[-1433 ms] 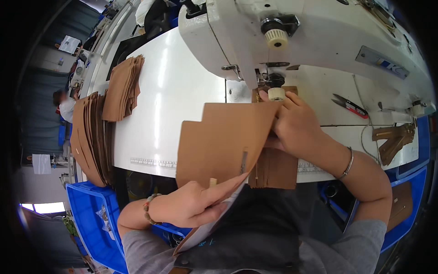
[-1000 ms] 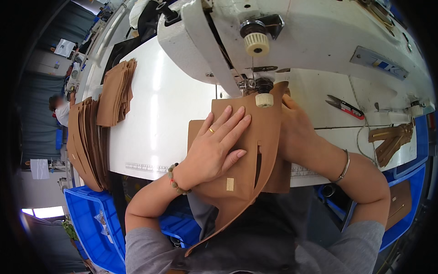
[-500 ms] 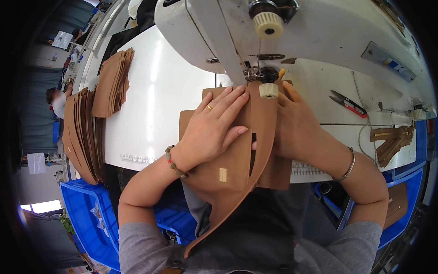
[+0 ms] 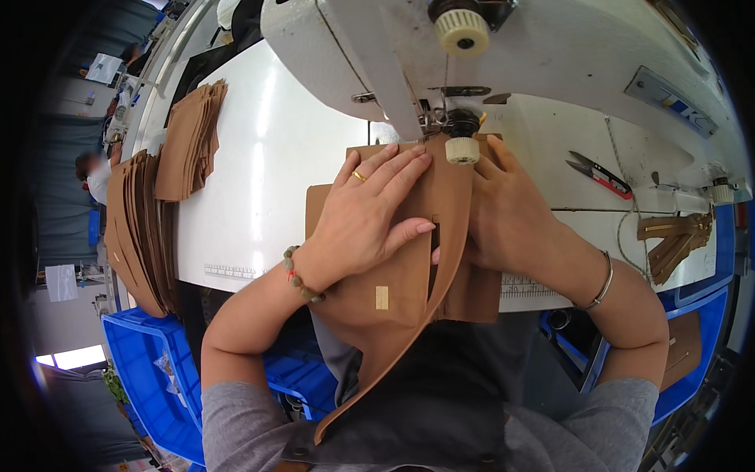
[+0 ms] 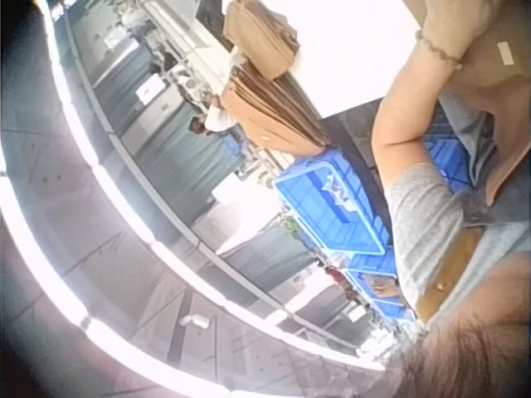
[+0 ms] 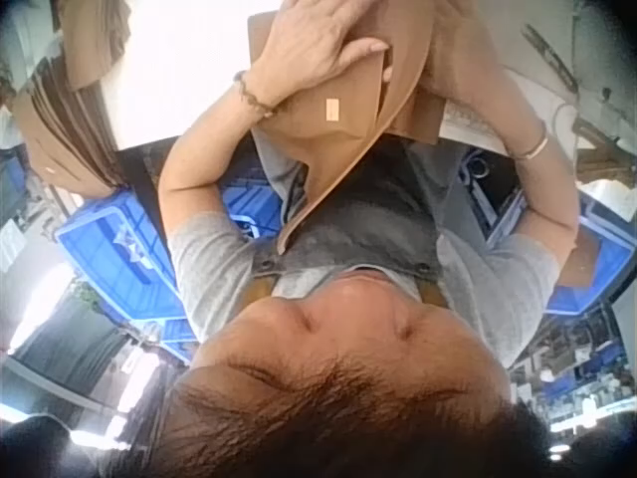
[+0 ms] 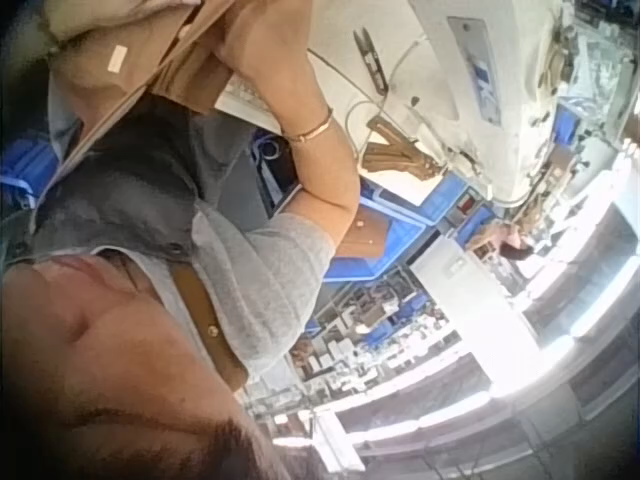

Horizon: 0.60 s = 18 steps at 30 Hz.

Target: The recorder is sewing a zipper into a leather panel using an industrial sewing machine.

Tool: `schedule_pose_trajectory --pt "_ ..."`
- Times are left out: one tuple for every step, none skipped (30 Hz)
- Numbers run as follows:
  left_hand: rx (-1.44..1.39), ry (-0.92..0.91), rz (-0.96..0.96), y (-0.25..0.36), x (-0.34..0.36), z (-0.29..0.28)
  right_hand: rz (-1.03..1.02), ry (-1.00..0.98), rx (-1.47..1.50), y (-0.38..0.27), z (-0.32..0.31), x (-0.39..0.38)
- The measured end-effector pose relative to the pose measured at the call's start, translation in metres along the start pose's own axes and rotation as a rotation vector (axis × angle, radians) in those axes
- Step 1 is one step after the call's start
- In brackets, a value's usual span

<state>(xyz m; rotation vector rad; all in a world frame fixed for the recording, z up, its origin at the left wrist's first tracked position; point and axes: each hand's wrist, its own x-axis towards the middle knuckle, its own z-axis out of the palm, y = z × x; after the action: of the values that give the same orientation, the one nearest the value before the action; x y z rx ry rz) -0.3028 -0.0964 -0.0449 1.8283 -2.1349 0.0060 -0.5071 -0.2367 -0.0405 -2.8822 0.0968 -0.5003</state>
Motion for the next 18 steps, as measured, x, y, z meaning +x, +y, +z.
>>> schedule_pose_trajectory --pt "-0.009 0.003 -0.006 -0.001 0.0 0.001 0.005 0.009 0.009 0.0 0.0 0.0" --pt "-0.007 0.007 -0.006 -0.003 0.001 0.002 -0.003 0.018 0.002 0.0 0.0 0.0" --pt "0.0 0.007 -0.006 -0.006 0.002 0.002 0.009 0.0 0.004 0.0 0.0 0.0" --pt "0.003 0.01 -0.003 -0.01 0.004 0.002 0.026 -0.022 0.011 -0.001 -0.001 0.0" --pt "0.007 0.013 -0.006 -0.014 0.007 0.002 0.02 -0.02 0.001 -0.001 -0.001 -0.001" --pt "0.033 0.044 0.009 -0.019 0.01 0.001 0.027 -0.054 -0.043 -0.001 0.0 -0.001" --pt "0.059 0.074 0.024 -0.025 0.014 0.001 0.054 -0.114 -0.072 -0.001 0.0 -0.001" --pt "0.058 0.074 0.026 -0.031 0.019 0.001 0.037 -0.089 -0.087 -0.001 0.0 -0.002" --pt "0.048 0.077 0.025 -0.038 0.024 0.0 0.038 -0.076 -0.066 -0.001 -0.001 -0.002" --pt "0.039 0.081 0.024 -0.045 0.029 0.0 0.047 -0.085 -0.041 -0.001 -0.001 -0.002" --pt "0.033 0.024 -0.038 -0.051 0.032 -0.001 0.039 -0.061 -0.049 -0.001 -0.001 -0.002" --pt "0.033 0.025 -0.037 -0.056 0.035 -0.001 0.052 -0.112 -0.072 -0.001 -0.002 -0.001" --pt "0.013 0.037 -0.034 -0.061 0.039 -0.001 0.073 -0.17 -0.099 -0.001 -0.003 -0.001" --pt "0.021 0.038 -0.032 -0.063 0.041 -0.001 0.067 -0.164 -0.096 -0.001 -0.003 0.0" --pt "0.024 0.03 -0.031 -0.064 0.044 -0.002 0.069 -0.155 -0.076 -0.001 -0.003 0.001" --pt "0.037 0.039 -0.029 -0.065 0.045 -0.003 0.095 -0.187 -0.056 -0.002 -0.004 0.001" --pt "0.017 0.01 -0.042 -0.063 0.045 -0.004 0.07 -0.147 -0.058 -0.002 -0.004 0.002" --pt "-0.018 -0.009 -0.071 -0.059 0.043 -0.006 0.063 -0.102 -0.026 -0.002 -0.004 0.002"
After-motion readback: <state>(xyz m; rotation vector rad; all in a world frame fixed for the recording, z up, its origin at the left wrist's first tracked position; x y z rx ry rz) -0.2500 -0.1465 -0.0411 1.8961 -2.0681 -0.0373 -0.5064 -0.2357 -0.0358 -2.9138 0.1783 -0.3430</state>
